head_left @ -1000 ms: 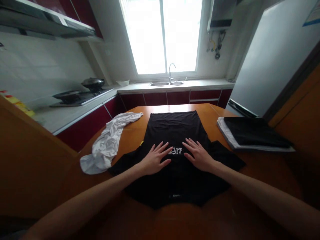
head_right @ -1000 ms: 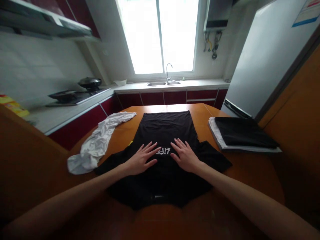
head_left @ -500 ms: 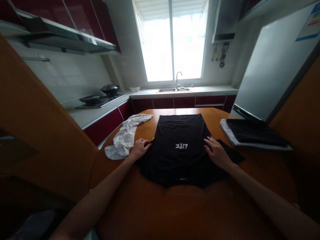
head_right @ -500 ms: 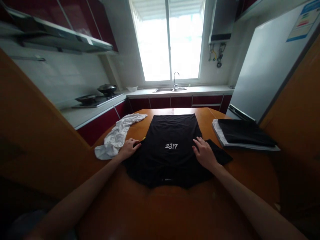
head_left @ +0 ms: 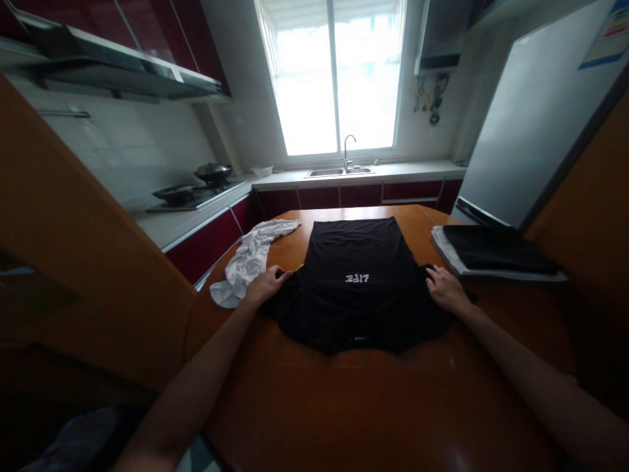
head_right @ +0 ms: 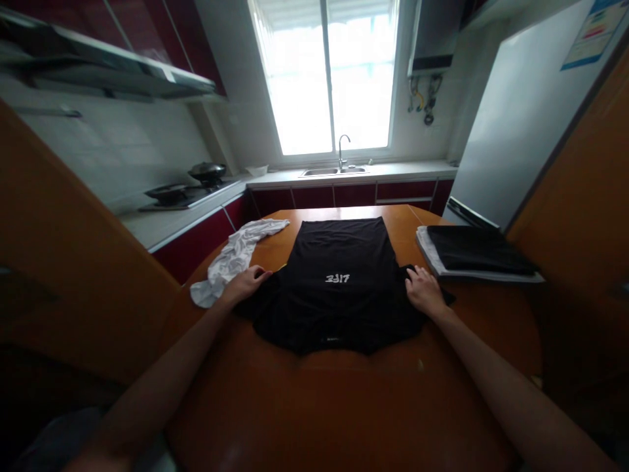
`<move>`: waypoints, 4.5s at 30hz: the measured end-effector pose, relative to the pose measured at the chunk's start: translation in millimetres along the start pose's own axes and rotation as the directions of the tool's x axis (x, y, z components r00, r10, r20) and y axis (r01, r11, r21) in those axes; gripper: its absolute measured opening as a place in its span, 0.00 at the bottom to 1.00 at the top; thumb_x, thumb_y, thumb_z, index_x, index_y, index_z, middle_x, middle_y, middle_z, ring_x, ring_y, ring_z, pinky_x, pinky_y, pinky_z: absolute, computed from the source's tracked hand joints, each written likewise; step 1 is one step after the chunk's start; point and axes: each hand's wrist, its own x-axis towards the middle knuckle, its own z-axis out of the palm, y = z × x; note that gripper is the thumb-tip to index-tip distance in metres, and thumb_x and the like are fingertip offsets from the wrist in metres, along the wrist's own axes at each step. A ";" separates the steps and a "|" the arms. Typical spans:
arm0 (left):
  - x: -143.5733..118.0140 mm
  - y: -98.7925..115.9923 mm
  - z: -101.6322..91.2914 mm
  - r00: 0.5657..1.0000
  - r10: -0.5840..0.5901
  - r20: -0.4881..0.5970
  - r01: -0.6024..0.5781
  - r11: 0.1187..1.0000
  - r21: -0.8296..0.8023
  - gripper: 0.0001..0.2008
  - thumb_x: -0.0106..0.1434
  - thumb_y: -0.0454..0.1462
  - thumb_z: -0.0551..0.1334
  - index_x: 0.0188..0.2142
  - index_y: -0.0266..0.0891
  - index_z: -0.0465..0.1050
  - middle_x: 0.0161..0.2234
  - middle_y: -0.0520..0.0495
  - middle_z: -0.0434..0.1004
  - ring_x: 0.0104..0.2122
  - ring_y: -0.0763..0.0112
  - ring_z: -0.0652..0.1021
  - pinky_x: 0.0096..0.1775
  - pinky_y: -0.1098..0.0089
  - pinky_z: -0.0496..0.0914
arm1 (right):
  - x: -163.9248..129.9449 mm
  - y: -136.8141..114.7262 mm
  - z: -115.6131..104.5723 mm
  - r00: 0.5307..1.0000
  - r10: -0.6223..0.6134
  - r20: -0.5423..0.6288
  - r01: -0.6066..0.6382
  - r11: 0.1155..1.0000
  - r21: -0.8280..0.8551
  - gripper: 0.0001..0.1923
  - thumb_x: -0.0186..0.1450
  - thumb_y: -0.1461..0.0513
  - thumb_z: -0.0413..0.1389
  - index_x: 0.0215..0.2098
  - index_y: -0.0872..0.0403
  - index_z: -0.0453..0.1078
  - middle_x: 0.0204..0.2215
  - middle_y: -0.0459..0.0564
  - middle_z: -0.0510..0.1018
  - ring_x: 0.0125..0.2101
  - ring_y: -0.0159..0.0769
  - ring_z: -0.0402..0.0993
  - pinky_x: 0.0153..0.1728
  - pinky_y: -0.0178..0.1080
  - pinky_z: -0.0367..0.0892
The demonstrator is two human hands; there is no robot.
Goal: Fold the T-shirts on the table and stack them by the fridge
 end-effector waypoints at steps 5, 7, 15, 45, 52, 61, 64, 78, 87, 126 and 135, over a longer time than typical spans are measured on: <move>-8.7 -9.3 -3.2 0.999 0.028 0.017 -0.029 0.996 0.083 0.20 0.67 0.46 0.63 0.56 0.42 0.70 0.52 0.41 0.79 0.52 0.56 0.79 0.51 0.65 0.70 | -16.3 -10.2 -9.3 0.993 0.088 0.076 -0.083 0.994 -0.068 0.31 0.75 0.54 0.39 0.69 0.62 0.59 0.70 0.63 0.58 0.69 0.51 0.52 0.66 0.53 0.51; -13.5 -8.5 -5.8 1.000 -0.003 0.021 0.000 0.991 0.133 0.20 0.68 0.45 0.62 0.56 0.41 0.70 0.51 0.40 0.80 0.52 0.55 0.79 0.51 0.64 0.71 | -26.7 -7.7 -11.8 0.993 0.098 0.073 -0.092 0.992 -0.086 0.31 0.75 0.54 0.39 0.70 0.62 0.58 0.70 0.63 0.57 0.70 0.50 0.51 0.67 0.53 0.50; -58.3 74.6 8.0 0.845 0.501 -0.188 -0.469 0.863 0.188 0.19 0.72 0.39 0.56 0.59 0.42 0.71 0.61 0.40 0.70 0.62 0.53 0.69 0.64 0.53 0.62 | -56.5 -35.5 -41.1 0.982 -0.122 -0.143 0.127 0.992 0.027 0.27 0.73 0.59 0.42 0.64 0.62 0.66 0.69 0.63 0.60 0.70 0.49 0.50 0.68 0.55 0.50; -171.6 95.1 -17.8 0.334 0.919 0.209 -0.917 0.368 -0.153 0.05 0.69 0.31 0.59 0.41 0.41 0.73 0.43 0.45 0.76 0.44 0.65 0.75 0.48 0.64 0.70 | -146.6 -95.9 -91.4 0.581 -0.812 -0.054 0.783 0.540 0.310 0.12 0.73 0.69 0.46 0.37 0.54 0.70 0.41 0.53 0.75 0.41 0.38 0.69 0.43 0.43 0.66; -169.5 112.4 -29.1 0.300 0.923 0.241 -0.818 0.379 -0.434 0.07 0.70 0.40 0.61 0.46 0.45 0.74 0.46 0.45 0.78 0.46 0.65 0.77 0.51 0.65 0.71 | -150.5 -104.1 -109.5 0.600 -0.799 0.034 0.646 0.509 0.568 0.06 0.72 0.61 0.53 0.41 0.52 0.72 0.43 0.52 0.77 0.43 0.38 0.72 0.47 0.43 0.68; -121.3 123.2 26.9 0.563 0.780 0.271 -0.786 0.607 -0.116 0.34 0.73 0.52 0.54 0.73 0.54 0.44 0.73 0.45 0.45 0.72 0.51 0.48 0.68 0.41 0.46 | -109.9 -124.5 -64.4 0.773 -0.617 0.149 0.542 0.764 0.349 0.35 0.72 0.49 0.51 0.72 0.52 0.53 0.72 0.58 0.55 0.71 0.50 0.47 0.68 0.61 0.47; -110.2 127.7 29.3 0.525 0.796 0.300 -0.802 0.581 -0.138 0.33 0.75 0.52 0.51 0.74 0.54 0.41 0.73 0.46 0.44 0.72 0.56 0.47 0.68 0.46 0.46 | -103.5 -132.0 -61.0 0.771 -0.619 0.150 0.545 0.762 0.349 0.31 0.74 0.51 0.47 0.72 0.52 0.54 0.71 0.56 0.55 0.71 0.47 0.47 0.68 0.60 0.47; 65.8 120.3 65.4 0.895 0.413 0.169 -0.432 0.896 0.098 0.39 0.73 0.57 0.43 0.73 0.35 0.47 0.73 0.34 0.39 0.72 0.52 0.43 0.68 0.47 0.43 | 50.7 -104.5 -4.7 0.944 -0.173 0.281 0.152 0.984 0.097 0.42 0.73 0.43 0.38 0.73 0.64 0.48 0.73 0.64 0.46 0.73 0.49 0.37 0.69 0.60 0.39; 149.4 186.7 86.9 0.811 0.521 0.268 -0.549 0.835 0.040 0.33 0.74 0.57 0.42 0.73 0.50 0.49 0.74 0.45 0.41 0.72 0.45 0.44 0.66 0.38 0.42 | 167.2 -125.6 25.8 0.909 -0.242 0.340 0.209 0.969 0.132 0.38 0.74 0.42 0.38 0.74 0.53 0.47 0.74 0.59 0.43 0.73 0.54 0.35 0.67 0.65 0.35; 207.5 193.7 81.7 0.846 0.488 0.213 -0.515 0.852 0.091 0.35 0.74 0.55 0.41 0.74 0.42 0.46 0.74 0.42 0.39 0.73 0.51 0.42 0.67 0.42 0.40 | 255.5 -90.1 34.2 0.970 -0.103 0.221 0.099 0.995 0.028 0.33 0.75 0.50 0.40 0.73 0.57 0.51 0.74 0.62 0.45 0.72 0.50 0.39 0.67 0.63 0.37; 73.7 196.0 80.7 0.682 0.649 0.338 -0.689 0.725 -0.002 0.39 0.73 0.58 0.45 0.74 0.40 0.38 0.74 0.42 0.35 0.73 0.56 0.40 0.69 0.47 0.38 | 126.8 -132.5 13.0 0.864 -0.375 0.337 0.333 0.926 0.176 0.33 0.75 0.52 0.39 0.74 0.57 0.47 0.74 0.58 0.44 0.73 0.47 0.36 0.68 0.63 0.37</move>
